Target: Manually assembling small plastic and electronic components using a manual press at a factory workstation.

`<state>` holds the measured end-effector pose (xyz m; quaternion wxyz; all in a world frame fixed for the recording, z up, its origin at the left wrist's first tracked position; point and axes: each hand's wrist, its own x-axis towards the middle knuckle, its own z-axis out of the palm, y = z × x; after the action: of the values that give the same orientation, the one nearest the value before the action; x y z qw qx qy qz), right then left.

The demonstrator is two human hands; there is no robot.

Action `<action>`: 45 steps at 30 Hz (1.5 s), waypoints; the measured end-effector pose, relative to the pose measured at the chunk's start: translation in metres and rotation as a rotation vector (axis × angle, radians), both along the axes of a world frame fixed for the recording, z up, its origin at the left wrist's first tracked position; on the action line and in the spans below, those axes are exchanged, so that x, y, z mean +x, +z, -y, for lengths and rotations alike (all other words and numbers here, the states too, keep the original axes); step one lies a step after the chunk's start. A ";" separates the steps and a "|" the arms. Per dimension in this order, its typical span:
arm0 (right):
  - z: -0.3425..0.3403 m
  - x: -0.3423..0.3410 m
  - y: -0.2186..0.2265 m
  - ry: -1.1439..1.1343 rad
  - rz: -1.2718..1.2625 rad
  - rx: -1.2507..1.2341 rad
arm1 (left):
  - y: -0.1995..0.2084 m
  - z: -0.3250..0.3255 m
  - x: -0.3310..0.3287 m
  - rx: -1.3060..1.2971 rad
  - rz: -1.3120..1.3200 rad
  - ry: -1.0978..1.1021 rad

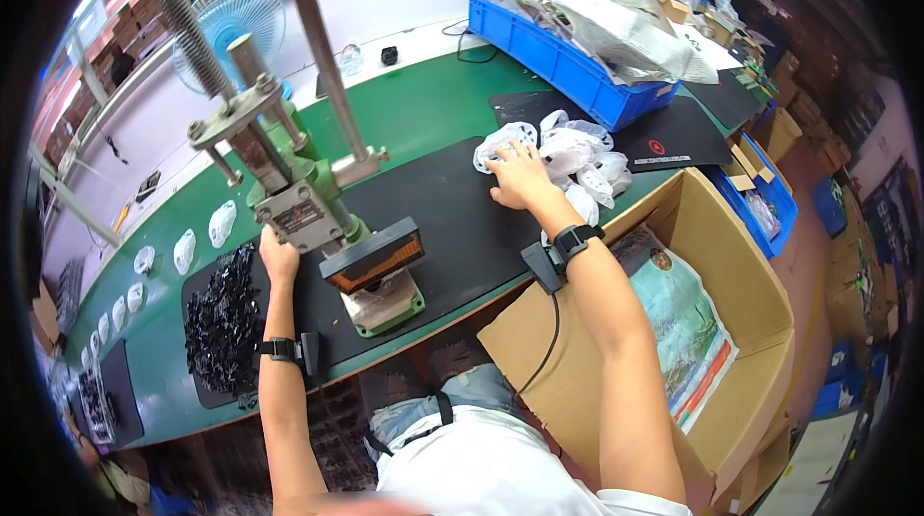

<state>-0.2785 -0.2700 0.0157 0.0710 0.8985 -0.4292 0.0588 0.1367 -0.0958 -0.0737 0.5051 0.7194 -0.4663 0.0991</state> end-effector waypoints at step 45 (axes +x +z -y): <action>-0.346 0.351 -0.046 1.383 0.640 0.132 | 0.036 -0.350 -0.153 0.138 -0.954 -0.964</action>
<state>0.0723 0.0756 -0.0306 -0.1637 0.9041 0.2288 0.3216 -0.0168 0.2545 -0.0375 0.5962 0.4267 -0.4661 -0.4952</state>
